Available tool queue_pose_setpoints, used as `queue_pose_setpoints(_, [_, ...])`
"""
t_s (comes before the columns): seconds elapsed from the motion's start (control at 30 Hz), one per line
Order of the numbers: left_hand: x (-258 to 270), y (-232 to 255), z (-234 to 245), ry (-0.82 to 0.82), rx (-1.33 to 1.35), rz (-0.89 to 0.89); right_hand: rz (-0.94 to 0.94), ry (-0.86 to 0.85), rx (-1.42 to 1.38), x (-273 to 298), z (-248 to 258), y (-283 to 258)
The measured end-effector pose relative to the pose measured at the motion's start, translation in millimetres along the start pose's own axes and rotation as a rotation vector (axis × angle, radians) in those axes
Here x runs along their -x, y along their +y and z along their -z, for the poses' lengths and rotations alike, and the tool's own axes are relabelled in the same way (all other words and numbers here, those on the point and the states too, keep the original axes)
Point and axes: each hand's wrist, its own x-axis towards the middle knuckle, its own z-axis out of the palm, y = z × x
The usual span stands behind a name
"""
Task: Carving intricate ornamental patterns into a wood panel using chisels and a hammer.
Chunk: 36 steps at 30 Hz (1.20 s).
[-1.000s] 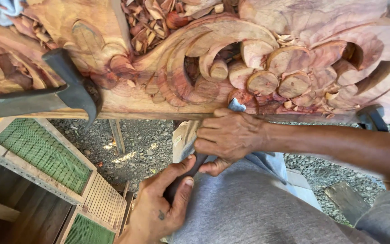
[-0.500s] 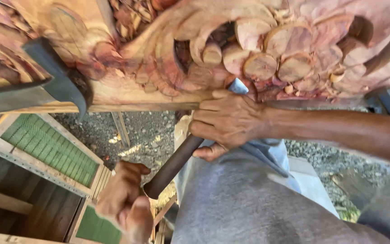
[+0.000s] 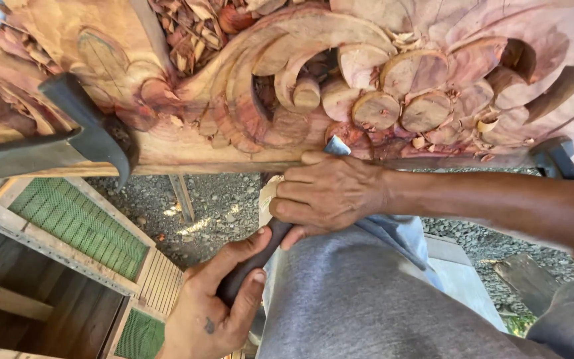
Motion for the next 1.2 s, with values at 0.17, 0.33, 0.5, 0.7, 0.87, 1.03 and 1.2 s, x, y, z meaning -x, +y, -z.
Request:
queue_pose_setpoints(0.17, [-4,3,-5,0.034,0.003,-0.118,-0.028,0.01,0.0,-1,3,-2])
queue_pose_setpoints(0.33, [-8,5,-14,0.081,-0.015,-0.223,-0.035,0.049,-0.038,2,-2,0])
queue_pose_setpoints(0.5, [-7,-5,-16,0.051,0.041,0.036,-0.037,0.057,-0.006,0,-3,-3])
queue_pose_setpoints(0.7, [27,-21,-14,0.236,0.083,-0.241,-0.031,0.05,0.037,0,-4,-6])
queue_pose_setpoints(0.87, [33,-65,-55,0.583,0.258,-0.427,-0.06,0.048,0.047,5,-5,-12])
queue_pose_setpoints(1.03, [14,-22,-40,0.672,0.339,-0.453,-0.083,0.099,0.075,7,-1,-4])
queue_pose_setpoints(1.2, [2,18,-19,0.075,0.148,-0.074,-0.026,0.028,0.05,4,2,-5])
